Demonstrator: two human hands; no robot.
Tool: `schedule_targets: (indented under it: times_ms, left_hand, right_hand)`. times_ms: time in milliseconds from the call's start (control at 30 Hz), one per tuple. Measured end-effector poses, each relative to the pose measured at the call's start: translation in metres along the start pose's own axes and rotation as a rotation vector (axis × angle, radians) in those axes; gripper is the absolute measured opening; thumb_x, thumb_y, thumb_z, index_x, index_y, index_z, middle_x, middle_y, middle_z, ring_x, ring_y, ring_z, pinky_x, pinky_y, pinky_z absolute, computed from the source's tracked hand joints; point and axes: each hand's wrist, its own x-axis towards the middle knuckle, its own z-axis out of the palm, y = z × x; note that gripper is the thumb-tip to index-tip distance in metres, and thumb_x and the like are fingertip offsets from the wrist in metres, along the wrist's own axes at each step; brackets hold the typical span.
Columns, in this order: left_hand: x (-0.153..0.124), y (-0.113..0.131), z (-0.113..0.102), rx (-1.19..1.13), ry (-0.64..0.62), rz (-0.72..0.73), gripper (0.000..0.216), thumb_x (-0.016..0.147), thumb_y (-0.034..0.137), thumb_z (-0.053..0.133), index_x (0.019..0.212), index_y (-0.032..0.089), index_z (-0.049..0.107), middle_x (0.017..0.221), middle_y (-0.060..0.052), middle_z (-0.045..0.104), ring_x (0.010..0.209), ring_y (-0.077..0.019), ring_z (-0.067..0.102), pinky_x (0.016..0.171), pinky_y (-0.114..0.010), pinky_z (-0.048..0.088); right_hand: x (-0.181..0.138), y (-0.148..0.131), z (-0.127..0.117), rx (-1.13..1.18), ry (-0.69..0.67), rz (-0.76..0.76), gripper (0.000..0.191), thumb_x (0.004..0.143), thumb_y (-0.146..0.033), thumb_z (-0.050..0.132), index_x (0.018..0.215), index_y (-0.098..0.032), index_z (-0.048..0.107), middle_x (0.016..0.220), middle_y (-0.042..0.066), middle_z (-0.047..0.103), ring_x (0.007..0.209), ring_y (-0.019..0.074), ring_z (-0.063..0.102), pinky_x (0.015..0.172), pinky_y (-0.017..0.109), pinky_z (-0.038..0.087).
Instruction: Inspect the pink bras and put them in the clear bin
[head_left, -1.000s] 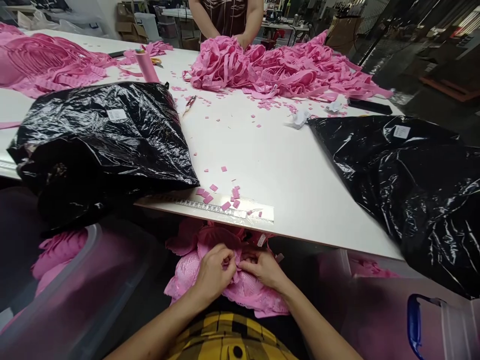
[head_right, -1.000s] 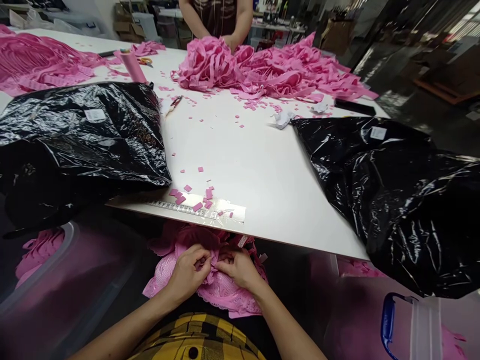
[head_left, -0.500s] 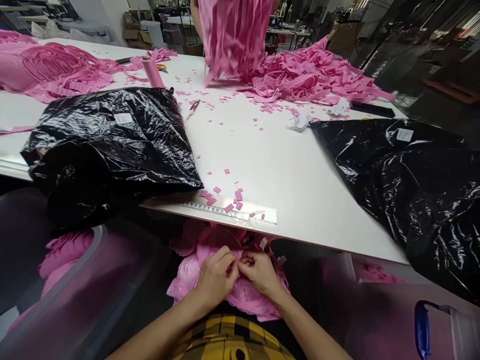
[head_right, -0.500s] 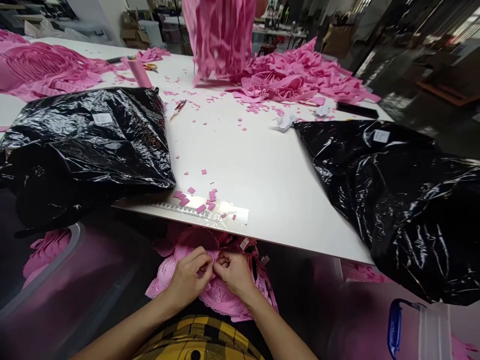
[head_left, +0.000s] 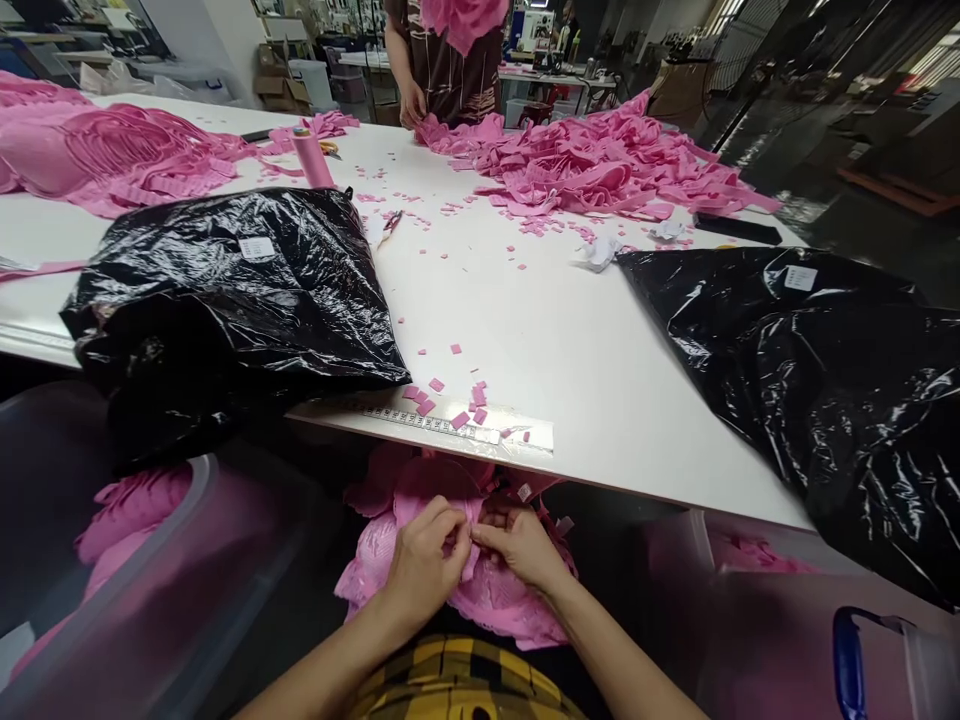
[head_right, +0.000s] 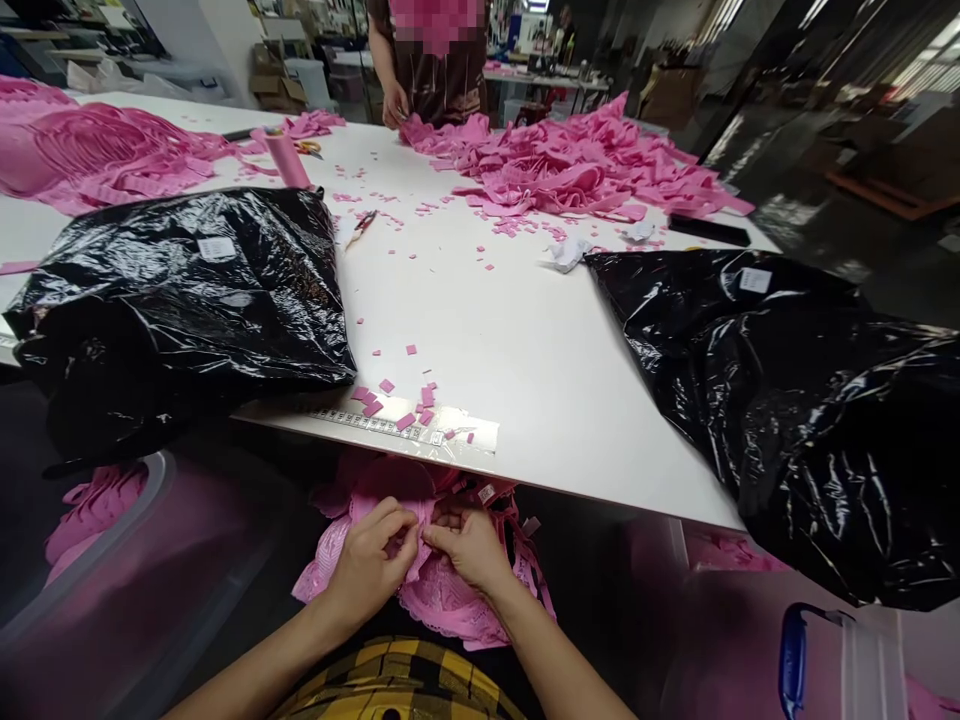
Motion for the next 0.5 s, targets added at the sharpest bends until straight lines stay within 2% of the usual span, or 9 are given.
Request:
schedule_targets:
  times_ms: [133,267,367,500]
  left_hand:
    - [-0.001,-0.001,0.0,-0.03,0.033,-0.015,0.018,0.082,0.012,0.044,0.073,0.016,0.058,0.067,-0.002,0.054,0.062,-0.012,0.052,0.058,-0.022,0.042]
    - [0.005,-0.003,-0.006,-0.12,0.004,-0.129,0.016,0.08,0.016,0.047,0.067,0.016,0.057,0.062,0.001,0.05,0.053,-0.0095,0.046,0.049,-0.02,0.036]
    - [0.01,-0.004,-0.01,-0.194,-0.013,-0.223,0.017,0.079,0.019,0.047,0.064,0.017,0.055,0.061,0.002,0.048,0.049,-0.008,0.043,0.046,-0.018,0.034]
    - [0.009,-0.004,-0.008,-0.187,-0.02,-0.232,0.017,0.079,0.02,0.047,0.064,0.017,0.055,0.061,0.002,0.048,0.049,-0.008,0.043,0.046,-0.019,0.034]
  right_hand:
    - [0.0,-0.001,0.006,0.0,0.033,-0.051,0.022,0.062,-0.036,0.064,0.068,-0.018,0.054,0.059,-0.003,0.053,0.049,0.0105,0.045,0.044,0.022,0.039]
    - [0.001,-0.006,0.009,-0.029,0.031,-0.091,0.019,0.064,-0.035,0.062,0.07,-0.018,0.056,0.065,0.0,0.057,0.058,0.0139,0.051,0.05,0.024,0.044]
    - [0.003,-0.01,0.006,-0.067,0.036,-0.106,0.02,0.064,-0.036,0.061,0.072,-0.017,0.06,0.064,0.0,0.058,0.055,0.0141,0.051,0.048,0.024,0.043]
    - [0.002,-0.013,0.007,-0.165,0.104,-0.15,0.016,0.067,-0.032,0.057,0.061,-0.017,0.058,0.057,-0.002,0.054,0.054,0.0124,0.046,0.051,0.023,0.038]
